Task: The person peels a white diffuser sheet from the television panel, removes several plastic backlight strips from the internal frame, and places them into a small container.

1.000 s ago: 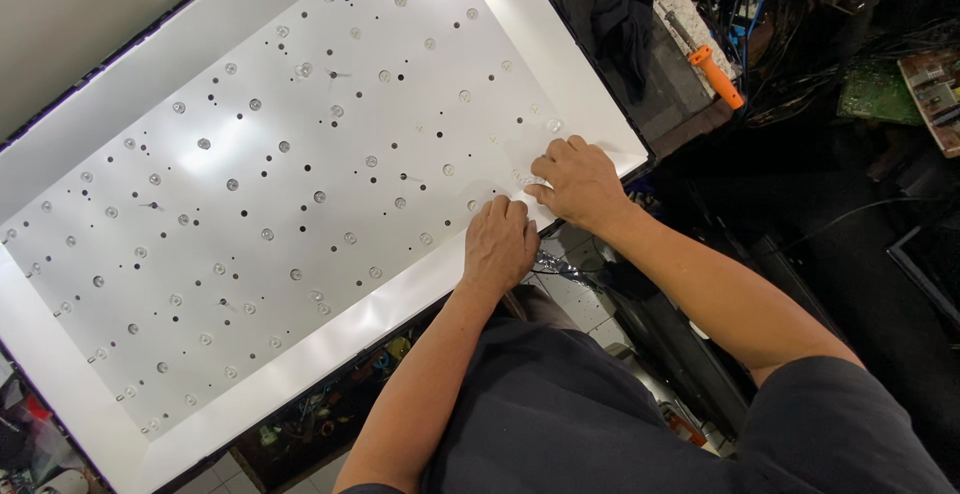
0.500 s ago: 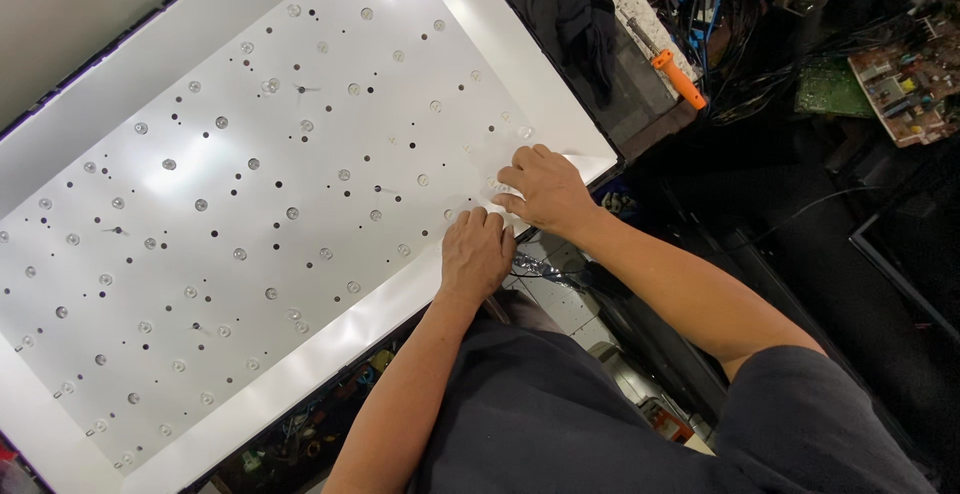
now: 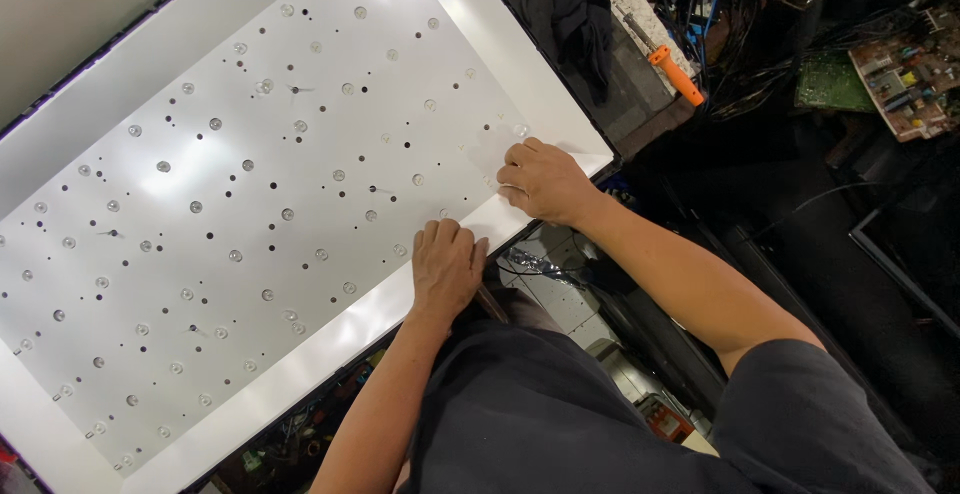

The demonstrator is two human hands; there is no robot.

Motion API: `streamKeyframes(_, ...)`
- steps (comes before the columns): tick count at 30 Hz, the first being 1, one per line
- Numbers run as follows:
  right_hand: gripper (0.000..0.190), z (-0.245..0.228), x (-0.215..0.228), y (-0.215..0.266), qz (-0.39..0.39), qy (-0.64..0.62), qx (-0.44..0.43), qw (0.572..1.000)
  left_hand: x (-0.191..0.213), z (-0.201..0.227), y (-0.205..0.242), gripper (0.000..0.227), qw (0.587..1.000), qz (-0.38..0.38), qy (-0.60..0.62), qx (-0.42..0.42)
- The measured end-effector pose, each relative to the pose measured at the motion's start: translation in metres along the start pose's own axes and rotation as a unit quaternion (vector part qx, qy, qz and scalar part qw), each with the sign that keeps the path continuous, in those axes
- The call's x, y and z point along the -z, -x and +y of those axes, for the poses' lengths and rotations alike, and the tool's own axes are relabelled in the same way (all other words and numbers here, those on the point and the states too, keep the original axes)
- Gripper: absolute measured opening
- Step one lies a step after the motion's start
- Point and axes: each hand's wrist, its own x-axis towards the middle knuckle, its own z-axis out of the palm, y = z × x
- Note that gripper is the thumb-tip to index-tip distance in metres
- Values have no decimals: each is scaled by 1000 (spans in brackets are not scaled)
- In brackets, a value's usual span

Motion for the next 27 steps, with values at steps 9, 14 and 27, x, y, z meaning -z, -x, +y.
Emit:
streamKeyframes(9, 20, 2, 80, 6, -211, -77, -159, 961, 21, -3, 28, 27, 985, -83, -55, 139)
streamKeyframes(14, 20, -8, 53, 18, -212, -33, -111, 970, 21, -6, 36, 22, 985, -72, -60, 142)
streamKeyframes(27, 24, 5, 30, -13, -140, -87, -202, 966, 27, 12, 25, 24, 969, -97, 28, 225)
